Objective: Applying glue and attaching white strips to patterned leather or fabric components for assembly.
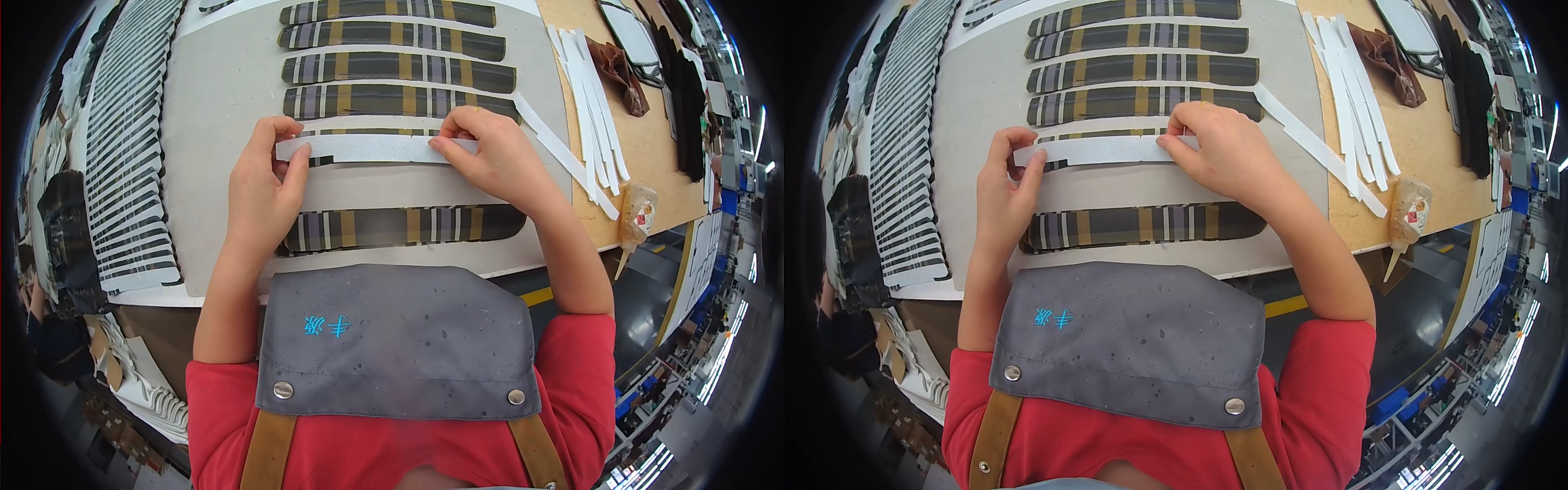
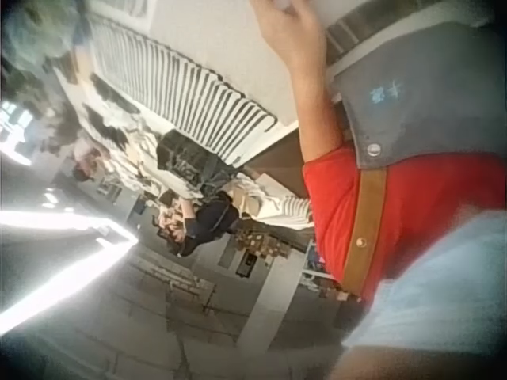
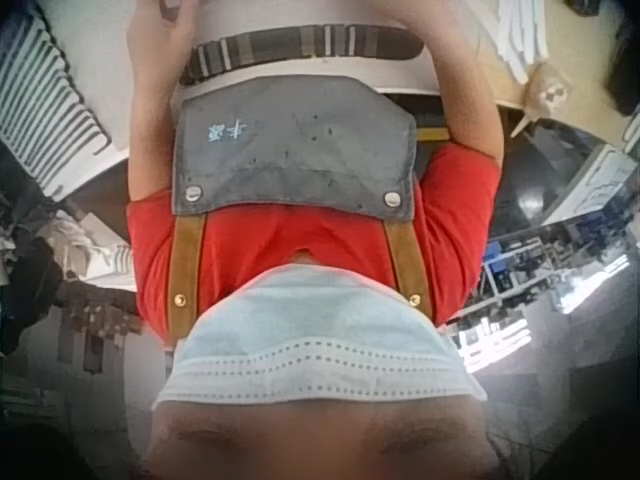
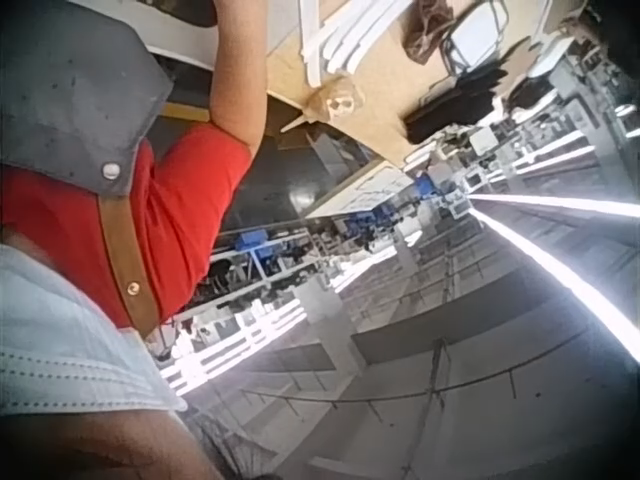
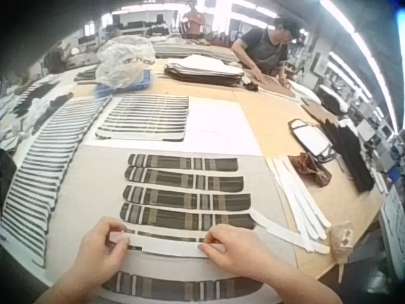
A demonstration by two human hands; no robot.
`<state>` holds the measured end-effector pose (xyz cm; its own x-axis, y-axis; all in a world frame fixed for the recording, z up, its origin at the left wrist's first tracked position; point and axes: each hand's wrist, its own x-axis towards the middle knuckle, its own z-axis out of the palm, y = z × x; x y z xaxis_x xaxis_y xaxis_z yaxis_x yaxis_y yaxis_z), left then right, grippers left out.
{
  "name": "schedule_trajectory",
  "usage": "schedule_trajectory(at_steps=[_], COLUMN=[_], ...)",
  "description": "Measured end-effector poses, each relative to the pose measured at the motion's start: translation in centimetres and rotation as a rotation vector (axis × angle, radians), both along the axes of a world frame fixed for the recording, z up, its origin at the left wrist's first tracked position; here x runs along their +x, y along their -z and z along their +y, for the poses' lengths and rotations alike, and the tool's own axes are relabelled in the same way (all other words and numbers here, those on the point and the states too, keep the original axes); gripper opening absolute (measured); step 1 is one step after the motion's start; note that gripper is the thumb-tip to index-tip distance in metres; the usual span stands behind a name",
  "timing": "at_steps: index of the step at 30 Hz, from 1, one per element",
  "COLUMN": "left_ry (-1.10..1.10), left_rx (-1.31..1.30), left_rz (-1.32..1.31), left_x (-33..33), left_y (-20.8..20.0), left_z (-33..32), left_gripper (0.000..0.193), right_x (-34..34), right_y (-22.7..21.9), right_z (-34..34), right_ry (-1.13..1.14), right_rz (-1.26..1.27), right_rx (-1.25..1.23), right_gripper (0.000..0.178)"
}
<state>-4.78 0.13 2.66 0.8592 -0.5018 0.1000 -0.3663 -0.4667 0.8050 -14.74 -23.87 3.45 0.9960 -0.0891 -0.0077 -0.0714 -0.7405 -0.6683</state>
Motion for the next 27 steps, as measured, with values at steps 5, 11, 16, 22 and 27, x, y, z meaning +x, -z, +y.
schedule_trajectory(at_steps=[5, 11, 16, 22, 27], left_ry=[0.020, 0.047, 0.021, 0.063, 0.071], left_rx=[0.051, 0.102, 0.120, 0.149, 0.189], left_rz=[-0.072, -0.166, -0.144, -0.234, -0.213], left_x=[0.3, 0.5, 0.3, 0.6, 0.4], left_y=[0.4, 0.7, 0.5, 1.2, 1.2], left_z=[0.4, 0.5, 0.4, 0.7, 0.7], left_gripper=[0.014, 0.015, 0.015, 0.020, 0.023], right_x=[0.3, 0.6, 0.6, 0.5, 0.5], right_y=[0.3, 0.5, 0.7, 0.6, 0.4], right_z=[0.3, 0.6, 0.7, 1.1, 1.3], right_ry=[0.001, -0.009, -0.025, -0.021, -0.012], right_rz=[0.038, 0.028, 0.009, 0.006, 0.032], right_rx=[-0.023, -0.072, -0.123, -0.123, -0.130], right_gripper=[0.019, 0.018, 0.018, 0.016, 0.016])
